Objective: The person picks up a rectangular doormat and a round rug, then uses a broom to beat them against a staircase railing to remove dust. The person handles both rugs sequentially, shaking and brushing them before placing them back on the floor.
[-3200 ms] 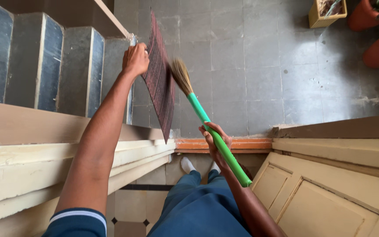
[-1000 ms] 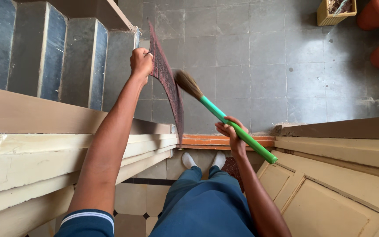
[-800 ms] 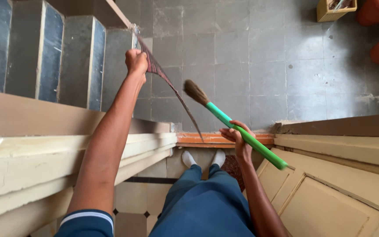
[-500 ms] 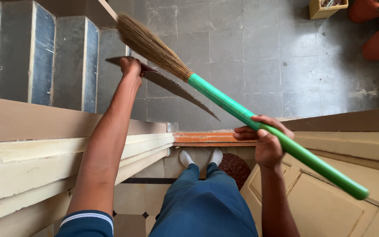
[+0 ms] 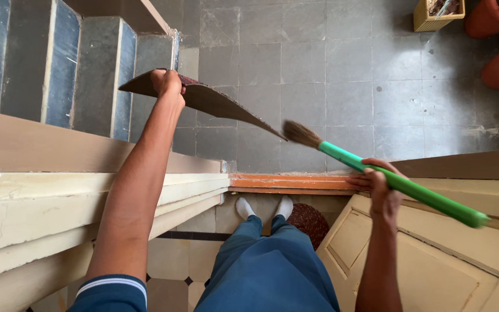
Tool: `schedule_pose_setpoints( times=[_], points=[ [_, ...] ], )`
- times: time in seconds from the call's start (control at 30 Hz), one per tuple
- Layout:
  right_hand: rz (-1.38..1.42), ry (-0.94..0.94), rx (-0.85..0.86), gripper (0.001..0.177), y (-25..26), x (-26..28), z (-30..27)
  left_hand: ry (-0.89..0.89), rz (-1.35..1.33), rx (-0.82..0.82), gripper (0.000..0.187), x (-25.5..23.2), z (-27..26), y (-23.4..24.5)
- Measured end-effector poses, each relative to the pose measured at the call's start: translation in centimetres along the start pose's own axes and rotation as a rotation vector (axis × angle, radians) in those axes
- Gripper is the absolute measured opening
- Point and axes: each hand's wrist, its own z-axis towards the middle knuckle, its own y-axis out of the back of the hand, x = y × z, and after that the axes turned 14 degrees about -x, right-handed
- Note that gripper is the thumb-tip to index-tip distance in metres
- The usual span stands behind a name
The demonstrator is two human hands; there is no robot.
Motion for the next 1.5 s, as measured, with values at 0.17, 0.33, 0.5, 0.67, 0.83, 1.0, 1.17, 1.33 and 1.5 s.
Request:
schedule_pose_setpoints(
  times=[0.17,0.33,0.5,0.67,0.83,1.0,1.17,1.33,1.5],
  points=[
    [-0.056,0.161,0.067,0.033,-2.4,0.0,-1.8,-0.136,0.045,0.072,0.004,1.2,-0.6,0.5],
    [0.518,-0.018,0.066,0.035,-3.1,1.6,-2.5,-0.122,0.100,0.104,0.005,0.8,-1.3,1.5],
    [0.534,0.189,0.159,0.035,-7.2,0.4,-4.4,-0.174,0.088,0.156,0.007,1.5,-1.1,2.4],
    [0.315,0.041,0.245,0.034,-12.2,-5.3,-5.6,-0.270,0.208,0.224,0.014,1.4,-2.1,2.8],
    [-0.008,0.008,0.283,0.035,-13.0,-12.2,-6.0,-0.339,0.166,0.350,0.018,0.2,-2.6,3.8],
    [-0.158,0.041,0.246,0.034,-12.4,-12.2,-6.1,-0.531,0.368,0.355,0.023,-0.9,-4.6,5.2],
    [0.289,0.049,0.310,0.038,-13.3,-6.7,-6.6,-0.636,0.563,0.352,0.023,-1.2,-7.5,4.9],
    [0.455,0.310,0.340,0.035,-12.8,-1.8,-7.0,-0.628,0.598,0.371,0.023,-1.6,-8.4,4.3],
    [0.390,0.342,0.366,0.034,-13.2,-2.9,-5.9,-0.590,0.504,0.324,0.023,-0.8,-8.4,4.1]
  ],
)
